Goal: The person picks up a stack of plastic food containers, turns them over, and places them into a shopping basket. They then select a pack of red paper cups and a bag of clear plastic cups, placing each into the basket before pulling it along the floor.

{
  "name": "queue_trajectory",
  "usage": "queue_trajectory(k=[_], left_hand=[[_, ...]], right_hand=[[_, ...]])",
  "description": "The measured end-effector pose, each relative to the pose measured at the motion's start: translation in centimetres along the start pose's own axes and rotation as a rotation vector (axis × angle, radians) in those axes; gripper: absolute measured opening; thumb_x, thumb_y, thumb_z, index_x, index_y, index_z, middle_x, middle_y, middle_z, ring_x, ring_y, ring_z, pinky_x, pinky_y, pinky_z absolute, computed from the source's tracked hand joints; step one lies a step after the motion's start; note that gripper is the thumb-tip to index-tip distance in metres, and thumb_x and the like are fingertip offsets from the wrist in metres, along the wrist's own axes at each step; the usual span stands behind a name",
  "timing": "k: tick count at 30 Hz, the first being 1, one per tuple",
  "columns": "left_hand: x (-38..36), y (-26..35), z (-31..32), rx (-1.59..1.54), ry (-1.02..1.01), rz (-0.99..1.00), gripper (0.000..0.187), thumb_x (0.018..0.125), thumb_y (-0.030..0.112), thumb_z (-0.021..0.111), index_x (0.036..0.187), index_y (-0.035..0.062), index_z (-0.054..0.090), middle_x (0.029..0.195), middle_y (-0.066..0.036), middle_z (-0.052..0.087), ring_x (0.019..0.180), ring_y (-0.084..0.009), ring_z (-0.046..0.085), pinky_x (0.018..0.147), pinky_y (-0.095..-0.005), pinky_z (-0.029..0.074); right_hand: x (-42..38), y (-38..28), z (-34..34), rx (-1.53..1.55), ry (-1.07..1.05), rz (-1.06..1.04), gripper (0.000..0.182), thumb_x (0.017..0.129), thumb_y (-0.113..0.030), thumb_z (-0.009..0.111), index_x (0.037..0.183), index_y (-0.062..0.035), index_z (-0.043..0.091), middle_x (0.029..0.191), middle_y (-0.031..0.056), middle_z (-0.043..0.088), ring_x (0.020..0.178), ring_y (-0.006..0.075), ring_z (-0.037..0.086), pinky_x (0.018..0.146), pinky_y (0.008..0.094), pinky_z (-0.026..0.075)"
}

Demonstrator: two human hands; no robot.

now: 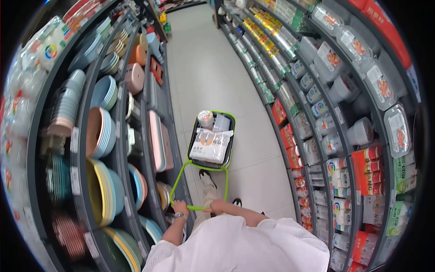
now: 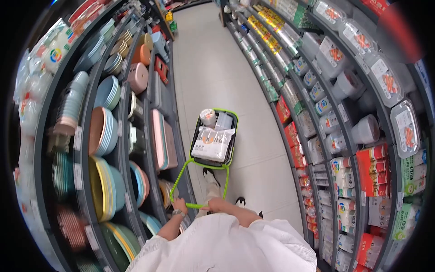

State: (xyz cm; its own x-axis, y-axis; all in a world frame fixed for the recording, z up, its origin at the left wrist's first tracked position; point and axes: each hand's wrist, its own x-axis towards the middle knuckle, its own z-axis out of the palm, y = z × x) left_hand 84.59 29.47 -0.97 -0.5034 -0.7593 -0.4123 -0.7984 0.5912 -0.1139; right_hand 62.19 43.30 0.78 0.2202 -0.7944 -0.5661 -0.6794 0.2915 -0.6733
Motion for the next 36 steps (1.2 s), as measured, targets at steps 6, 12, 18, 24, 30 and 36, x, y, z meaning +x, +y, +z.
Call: queue_trajectory(k=[6,12,18,24,30,36], left_hand=[[9.4,-0.2,-4.2,-0.034,-0.01,0.051,0.02,0.088,0.013,0.061,0.105,0.0079,0.071,0.115,-0.015,0.066,0.117,-0.0351,0.057,0.094,-0.055,0.046],[20.4,3.2,-12.6,-0.076,-0.067,0.215,0.021,0.085,0.012,0.061,0.104,0.0077,0.069,0.109,-0.015,0.069,0.113,-0.0359,0.058,0.088,-0.0567,0.047],[28.8,7.7,-16.9,-0.084,-0.156,0.373,0.025,0.08,0.016,0.063,0.102,0.0076,0.07,0.096,-0.015,0.073,0.097,-0.0388,0.067,0.079,-0.0544,0.05],[34.0,12.7,-19.0,-0.094,-0.093,0.326,0.026,0.08,0.019,0.063,0.104,0.0094,0.07,0.101,-0.015,0.073,0.099,-0.0387,0.067,0.081,-0.0536,0.051],[40.0,15.8,-22.1,-0.04,-0.32,0.377,0.024,0.08,0.017,0.063,0.099,0.0088,0.074,0.098,-0.016,0.075,0.093,-0.0403,0.071,0.077,-0.0537,0.055],[46.2,19.8,-23.8,-0.066,-0.344,0.351,0.031,0.082,0.032,0.067,0.099,0.0065,0.075,0.099,-0.021,0.074,0.097,-0.0406,0.071,0.082,-0.0537,0.057]], right_hand=[[7.2,3.0,-5.7,0.022,-0.042,0.003,0.098,0.086,-0.086,0.036,0.083,0.0046,0.074,0.086,0.0259,0.07,0.083,0.043,0.068,0.078,0.0519,0.053],[8.3,6.4,-16.2,-0.005,0.13,0.127,0.095,0.086,-0.086,0.039,0.08,0.0028,0.074,0.084,0.0259,0.07,0.082,0.0449,0.067,0.078,0.0516,0.053],[8.0,11.0,-25.1,-0.053,0.229,0.237,0.093,0.085,-0.085,0.042,0.079,0.0028,0.074,0.083,0.0254,0.07,0.081,0.0443,0.067,0.079,0.0513,0.054],[7.1,14.4,-31.9,-0.072,0.204,0.249,0.094,0.085,-0.085,0.043,0.078,0.0032,0.074,0.082,0.0253,0.07,0.081,0.0442,0.067,0.079,0.0509,0.054],[8.7,19.6,-36.6,-0.081,0.119,0.165,0.093,0.087,-0.084,0.041,0.079,0.0031,0.074,0.083,0.0255,0.07,0.081,0.0447,0.067,0.078,0.0512,0.055],[11.0,26.7,-42.5,-0.073,0.185,0.052,0.091,0.088,-0.082,0.041,0.076,0.0017,0.074,0.081,0.0249,0.071,0.079,0.0441,0.068,0.074,0.0522,0.055]])
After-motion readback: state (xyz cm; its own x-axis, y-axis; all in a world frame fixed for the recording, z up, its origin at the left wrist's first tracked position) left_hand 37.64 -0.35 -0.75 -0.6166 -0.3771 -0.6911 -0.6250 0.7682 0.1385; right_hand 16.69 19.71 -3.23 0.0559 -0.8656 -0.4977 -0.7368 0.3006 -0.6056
